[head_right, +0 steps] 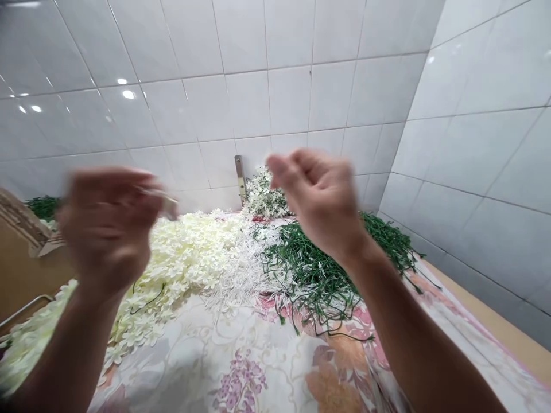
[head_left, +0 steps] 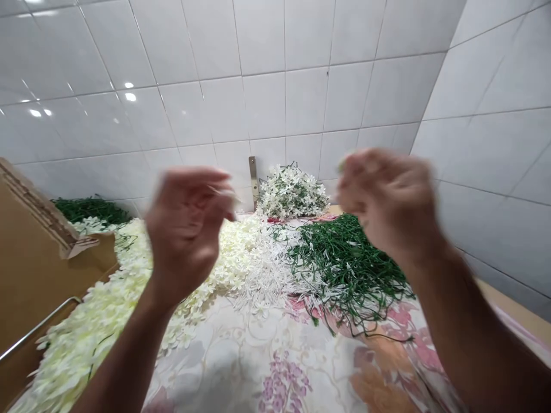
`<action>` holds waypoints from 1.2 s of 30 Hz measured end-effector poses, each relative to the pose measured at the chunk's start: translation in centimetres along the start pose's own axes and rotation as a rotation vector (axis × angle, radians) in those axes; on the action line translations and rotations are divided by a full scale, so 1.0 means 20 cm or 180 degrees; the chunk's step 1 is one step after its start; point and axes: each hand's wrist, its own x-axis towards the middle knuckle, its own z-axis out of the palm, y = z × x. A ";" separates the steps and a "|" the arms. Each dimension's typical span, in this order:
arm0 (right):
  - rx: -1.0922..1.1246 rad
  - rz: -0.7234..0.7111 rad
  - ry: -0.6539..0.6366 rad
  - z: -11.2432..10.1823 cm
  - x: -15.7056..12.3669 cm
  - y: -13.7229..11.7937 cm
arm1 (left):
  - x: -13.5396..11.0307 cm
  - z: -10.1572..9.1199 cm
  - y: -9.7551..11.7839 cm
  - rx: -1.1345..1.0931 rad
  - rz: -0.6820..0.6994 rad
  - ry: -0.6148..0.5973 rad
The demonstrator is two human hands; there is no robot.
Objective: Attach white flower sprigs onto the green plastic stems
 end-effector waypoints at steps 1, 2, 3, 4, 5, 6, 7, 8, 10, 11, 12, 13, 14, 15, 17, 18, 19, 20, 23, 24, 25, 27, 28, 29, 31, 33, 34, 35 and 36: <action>-0.0087 0.0069 -0.0284 0.01 0.02 0.04 | 0.01 0.02 -0.02 0.0038 0.0088 -0.0160; -0.0240 0.0301 -0.0762 0.03 0.04 0.08 | 0.01 0.04 -0.04 0.0041 0.0101 -0.0349; -0.0397 0.0419 -0.1123 0.04 0.05 0.12 | 0.02 0.06 -0.06 -0.0002 0.0028 -0.0540; -0.0503 0.0500 -0.1400 0.05 0.07 0.16 | 0.02 0.07 -0.08 -0.0090 -0.0112 -0.0685; -0.0540 0.0525 -0.1568 0.06 0.07 0.19 | 0.02 0.09 -0.10 -0.0173 -0.0241 -0.0734; -0.0530 0.0533 -0.1681 0.07 0.07 0.21 | 0.01 0.10 -0.12 -0.0232 -0.0337 -0.0761; -0.0473 0.0549 -0.1759 0.08 0.07 0.23 | 0.01 0.11 -0.13 -0.0275 -0.0402 -0.0798; -0.0383 0.0578 -0.1824 0.09 0.06 0.24 | 0.00 0.11 -0.13 -0.0306 -0.0447 -0.0842; -0.0181 0.0668 -0.1962 0.10 0.05 0.24 | 0.00 0.12 -0.14 -0.0327 -0.0510 -0.0909; -0.0093 0.0722 -0.2027 0.10 0.05 0.24 | -0.01 0.12 -0.14 -0.0333 -0.0539 -0.0914; -0.0013 0.0772 -0.2070 0.10 0.04 0.24 | -0.01 0.13 -0.15 -0.0347 -0.0568 -0.0889; 0.0056 0.0817 -0.2098 0.10 0.04 0.24 | -0.01 0.13 -0.15 -0.0367 -0.0594 -0.0844; 0.0111 0.0855 -0.2114 0.10 0.04 0.24 | -0.01 0.13 -0.15 -0.0388 -0.0616 -0.0791; 0.0157 0.0889 -0.2120 0.10 0.04 0.24 | -0.01 0.13 -0.15 -0.0405 -0.0630 -0.0738; 0.0254 0.0941 -0.2107 0.11 0.04 0.24 | -0.01 0.13 -0.15 -0.0405 -0.0644 -0.0665; 0.0301 0.0962 -0.2081 0.11 0.04 0.25 | -0.01 0.13 -0.15 -0.0384 -0.0645 -0.0644; 0.0348 0.0974 -0.2044 0.12 0.04 0.25 | -0.01 0.13 -0.15 -0.0352 -0.0645 -0.0633; 0.0398 0.0979 -0.1998 0.13 0.03 0.25 | -0.02 0.13 -0.15 -0.0307 -0.0641 -0.0636; 0.0505 0.0933 -0.1870 0.15 0.02 0.26 | -0.02 0.13 -0.15 -0.0117 -0.0574 -0.0714; 0.0510 0.0917 -0.1842 0.16 0.02 0.26 | -0.02 0.13 -0.15 -0.0047 -0.0544 -0.0753; 0.0504 0.0901 -0.1816 0.17 0.02 0.27 | -0.02 0.13 -0.15 0.0019 -0.0518 -0.0787; 0.0476 0.0855 -0.1756 0.18 0.01 0.27 | -0.01 0.13 -0.15 0.0114 -0.0509 -0.0818; 0.0474 0.0821 -0.1716 0.18 0.01 0.28 | -0.01 0.13 -0.15 0.0136 -0.0536 -0.0832; 0.0470 0.0782 -0.1673 0.18 0.01 0.28 | -0.01 0.13 -0.15 0.0134 -0.0587 -0.0861; 0.0430 0.0741 -0.1589 0.19 0.01 0.28 | 0.00 0.13 -0.16 0.0066 -0.0783 -0.1000; 0.0385 0.0742 -0.1507 0.19 0.01 0.29 | 0.00 0.14 -0.17 -0.0039 -0.1055 -0.1237; 0.0376 0.0746 -0.1472 0.20 0.01 0.29 | 0.00 0.15 -0.18 -0.0096 -0.1163 -0.1321; 0.0377 0.0749 -0.1446 0.20 0.01 0.29 | 0.00 0.15 -0.18 -0.0156 -0.1243 -0.1349; 0.0387 0.0742 -0.1423 0.20 0.01 0.29 | -0.01 0.16 -0.19 -0.0229 -0.1299 -0.1313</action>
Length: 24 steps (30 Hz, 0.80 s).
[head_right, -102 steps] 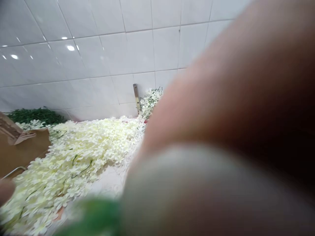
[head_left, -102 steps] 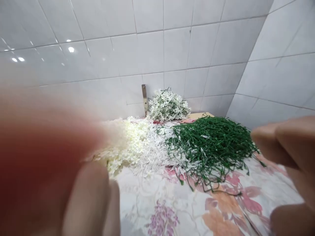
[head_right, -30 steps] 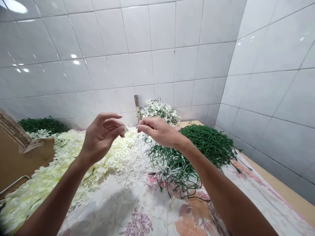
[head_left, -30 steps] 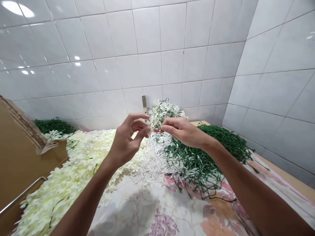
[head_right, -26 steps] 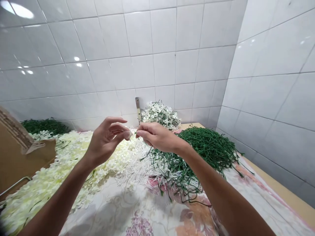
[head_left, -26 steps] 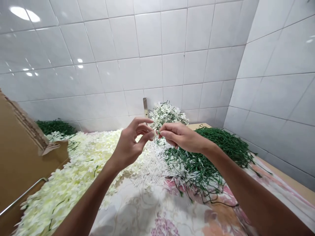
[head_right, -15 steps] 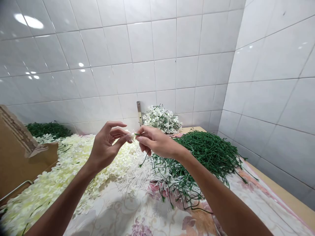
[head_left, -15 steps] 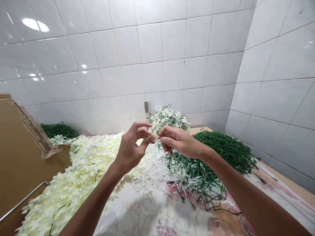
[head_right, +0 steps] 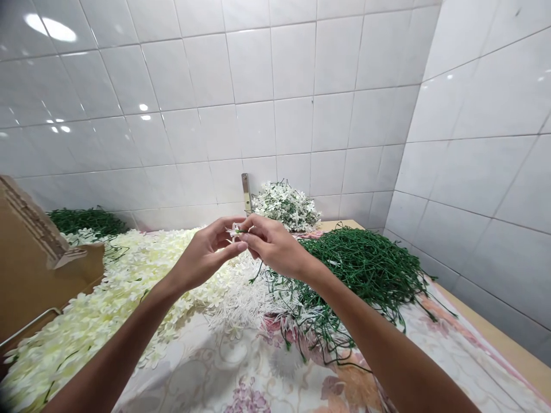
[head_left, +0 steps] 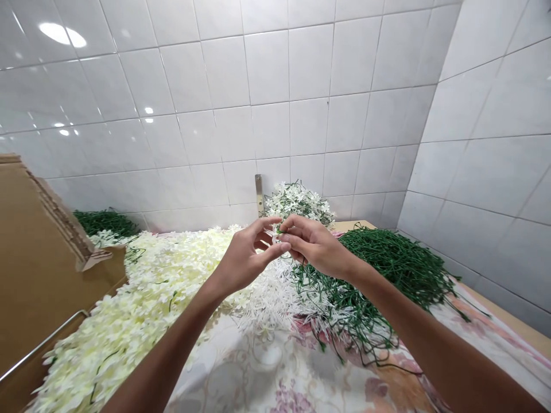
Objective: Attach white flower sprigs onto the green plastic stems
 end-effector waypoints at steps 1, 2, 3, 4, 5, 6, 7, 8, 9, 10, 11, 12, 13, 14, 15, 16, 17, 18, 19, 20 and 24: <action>0.0007 -0.0016 0.0018 0.00 0.00 0.00 | 0.00 0.00 -0.01 -0.0117 -0.0021 0.0053; 0.0009 -0.0031 0.0033 0.00 0.00 0.01 | 0.01 0.01 -0.01 -0.0264 -0.0037 0.0115; 0.0005 -0.0042 0.0049 0.00 0.00 0.01 | 0.01 0.01 -0.02 -0.0429 -0.0061 0.0175; -0.0011 -0.0052 0.0074 0.00 0.00 0.01 | 0.02 0.01 -0.03 -0.0589 -0.0104 0.0221; -0.0040 -0.0052 0.0098 0.00 0.00 0.01 | 0.02 0.01 -0.03 -0.0722 -0.0154 0.0250; -0.0076 -0.0041 0.0116 0.00 0.00 0.01 | 0.02 0.01 -0.03 -0.0821 -0.0192 0.0284; -0.0119 -0.0016 0.0130 0.00 -0.01 0.01 | 0.02 0.01 -0.04 -0.0878 -0.0222 0.0324; -0.0161 0.0007 0.0152 0.00 -0.01 0.01 | 0.03 0.00 -0.04 -0.0898 -0.0240 0.0372; -0.0193 0.0028 0.0174 0.00 -0.01 0.01 | 0.03 0.00 -0.04 -0.0895 -0.0244 0.0422; -0.0216 0.0042 0.0190 0.01 -0.01 0.00 | 0.03 0.00 -0.04 -0.0883 -0.0231 0.0476; -0.0226 0.0051 0.0199 0.01 -0.01 0.00 | 0.03 0.00 -0.04 -0.0867 -0.0205 0.0540; -0.0225 0.0043 0.0205 0.01 0.00 0.01 | 0.03 0.00 -0.04 -0.0851 -0.0166 0.0615; -0.0211 0.0019 0.0207 0.02 0.00 0.01 | 0.03 0.00 -0.04 -0.0830 -0.0121 0.0689; -0.0189 -0.0016 0.0213 0.02 0.00 0.01 | 0.03 0.01 -0.04 -0.0806 -0.0072 0.0757; -0.0162 -0.0050 0.0230 0.02 0.01 0.02 | 0.03 0.01 -0.03 -0.0777 -0.0025 0.0808; -0.0136 -0.0080 0.0268 0.02 0.01 0.03 | 0.03 0.01 -0.03 -0.0743 0.0016 0.0839; -0.0113 -0.0096 0.0317 0.03 0.01 0.04 | 0.03 0.01 -0.03 -0.0709 0.0048 0.0861; -0.0094 -0.0099 0.0377 0.03 0.01 0.05 | 0.03 0.01 -0.02 -0.0682 0.0071 0.0869; -0.0069 -0.0087 0.0439 0.03 0.02 0.06 | 0.02 0.01 -0.02 -0.0661 0.0084 0.0869; -0.0032 -0.0072 0.0503 0.04 0.02 0.07 | 0.02 0.02 -0.02 -0.0641 0.0095 0.0867; 0.0204 -0.0028 0.0710 0.06 0.03 0.11 | 0.01 0.03 -0.02 -0.0557 0.0151 0.0874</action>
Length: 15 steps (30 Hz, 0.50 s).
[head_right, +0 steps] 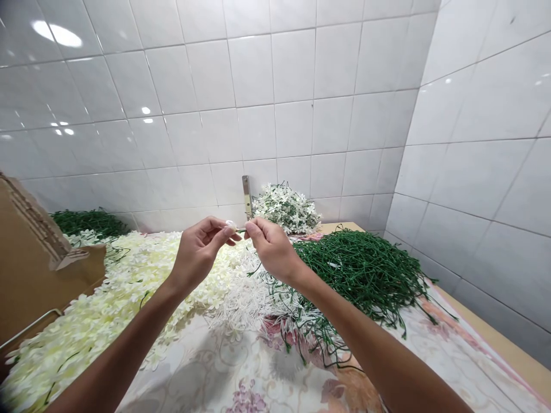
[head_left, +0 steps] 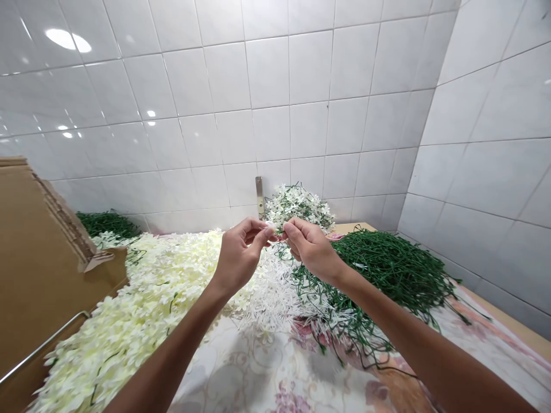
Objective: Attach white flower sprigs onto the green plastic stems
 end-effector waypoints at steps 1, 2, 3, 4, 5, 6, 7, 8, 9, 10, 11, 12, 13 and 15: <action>0.0057 0.0005 0.0032 0.01 0.00 0.01 | 0.00 0.00 0.00 -0.0005 0.0022 0.0002; 0.0112 0.0005 0.0057 0.01 0.00 0.01 | 0.00 0.01 0.00 -0.0022 0.0044 0.0001; 0.0163 0.0005 0.0074 0.02 0.00 0.01 | -0.01 0.01 0.00 -0.0040 0.0063 -0.0003; 0.0215 0.0005 0.0079 0.02 0.00 0.01 | -0.01 0.01 -0.01 -0.0054 0.0077 -0.0012; 0.0274 0.0016 0.0078 0.03 0.00 0.01 | -0.01 0.02 -0.01 -0.0059 0.0086 -0.0021; 0.0342 0.0036 0.0061 0.03 0.00 0.01 | -0.01 0.02 -0.01 -0.0059 0.0095 -0.0026; 0.0411 0.0055 0.0029 0.03 0.00 0.00 | -0.01 0.02 -0.01 -0.0056 0.0105 -0.0029; 0.0468 0.0067 -0.0010 0.04 -0.01 0.00 | -0.01 0.02 -0.01 -0.0053 0.0113 -0.0025; 0.0501 0.0071 -0.0043 0.04 -0.01 -0.01 | -0.01 0.02 -0.01 -0.0052 0.0121 -0.0016; 0.0516 0.0069 -0.0062 0.04 -0.01 -0.01 | -0.01 0.02 -0.01 -0.0057 0.0128 -0.0008; 0.0519 0.0064 -0.0074 0.04 -0.01 -0.01 | 0.00 0.02 -0.02 -0.0066 0.0132 -0.0003; 0.0515 0.0057 -0.0076 0.04 -0.01 -0.02 | 0.00 0.02 -0.02 -0.0078 0.0130 0.0001; 0.0509 0.0052 -0.0069 0.04 -0.01 -0.02 | 0.00 0.02 -0.02 -0.0093 0.0130 0.0003; 0.0496 0.0036 -0.0055 0.04 -0.01 -0.01 | 0.00 0.02 -0.02 -0.0124 0.0130 0.0002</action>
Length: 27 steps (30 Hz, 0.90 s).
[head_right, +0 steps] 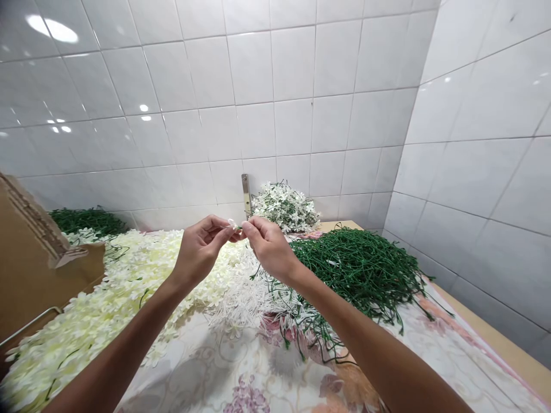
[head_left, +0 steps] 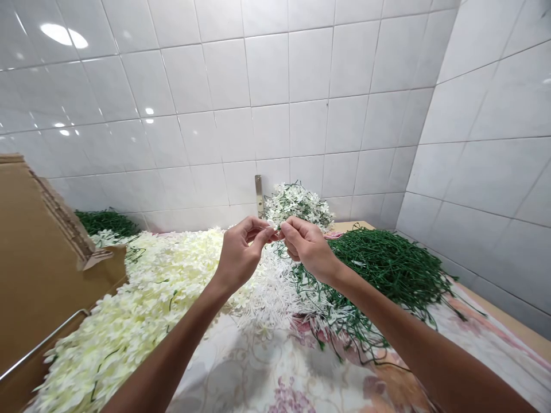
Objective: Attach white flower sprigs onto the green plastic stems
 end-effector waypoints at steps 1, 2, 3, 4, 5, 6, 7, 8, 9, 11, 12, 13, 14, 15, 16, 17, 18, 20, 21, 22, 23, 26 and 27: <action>-0.0022 -0.0019 0.0007 0.00 0.00 0.00 | 0.00 0.00 0.00 -0.0013 0.0002 0.0002; -0.0059 -0.0040 0.0015 0.00 0.00 0.00 | 0.00 0.00 0.00 -0.0015 0.0005 0.0002; -0.0093 -0.0055 0.0020 0.00 0.00 0.00 | 0.00 0.00 0.00 -0.0004 0.0007 -0.0005; -0.0110 -0.0055 0.0009 0.00 0.00 0.00 | 0.00 0.00 0.00 0.0023 0.0011 -0.0016; -0.0107 -0.0043 -0.0017 -0.01 0.00 -0.01 | 0.00 0.00 0.00 0.0067 0.0014 -0.0031; -0.0088 -0.0023 -0.0056 -0.01 0.00 -0.01 | 0.00 0.00 0.00 0.0123 0.0023 -0.0052; -0.0055 -0.0004 -0.0102 -0.01 0.00 -0.01 | 0.00 -0.01 0.00 0.0189 0.0037 -0.0070; -0.0016 0.0002 -0.0147 -0.01 0.00 -0.01 | 0.00 -0.01 0.00 0.0255 0.0058 -0.0084; 0.0005 -0.0004 -0.0180 -0.01 0.00 -0.02 | 0.00 -0.01 0.00 0.0318 0.0083 -0.0093; -0.0029 -0.0038 -0.0174 0.00 -0.01 -0.01 | 0.00 0.00 0.00 0.0430 0.0139 -0.0062; -0.0080 -0.0064 -0.0126 0.01 -0.01 -0.01 | 0.00 0.00 -0.01 0.0470 0.0176 -0.0014; -0.0146 -0.0091 -0.0049 0.01 -0.01 -0.01 | 0.00 0.01 -0.01 0.0504 0.0221 0.0046; -0.0218 -0.0116 0.0044 0.02 -0.01 0.00 | -0.01 0.02 -0.01 0.0541 0.0278 0.0111; -0.0281 -0.0137 0.0132 0.03 -0.02 0.00 | -0.01 0.02 -0.01 0.0589 0.0341 0.0176; -0.0325 -0.0156 0.0200 0.04 -0.02 0.01 | -0.02 0.03 -0.02 0.0651 0.0402 0.0223; -0.0357 -0.0166 0.0238 0.04 -0.02 0.01 | -0.02 0.03 -0.02 0.0730 0.0456 0.0245; -0.0376 -0.0167 0.0248 0.04 -0.02 0.02 | -0.03 0.03 -0.02 0.0819 0.0496 0.0254; -0.0376 -0.0155 0.0203 0.03 -0.02 0.02 | -0.03 0.04 -0.03 0.0973 0.0552 0.0238; -0.0354 -0.0147 0.0163 0.03 -0.02 0.02 | -0.04 0.04 -0.03 0.1011 0.0566 0.0216; -0.0315 -0.0135 0.0117 0.03 -0.02 0.02 | -0.04 0.04 -0.03 0.1007 0.0568 0.0186; -0.0255 -0.0118 0.0068 0.02 -0.02 0.02 | -0.04 0.04 -0.03 0.0966 0.0557 0.0158; -0.0044 -0.0084 -0.0012 0.02 -0.02 0.04 | -0.03 0.04 -0.04 0.0778 0.0464 0.0149; 0.0005 -0.0079 -0.0017 0.02 -0.02 0.04 | -0.03 0.05 -0.04 0.0735 0.0434 0.0174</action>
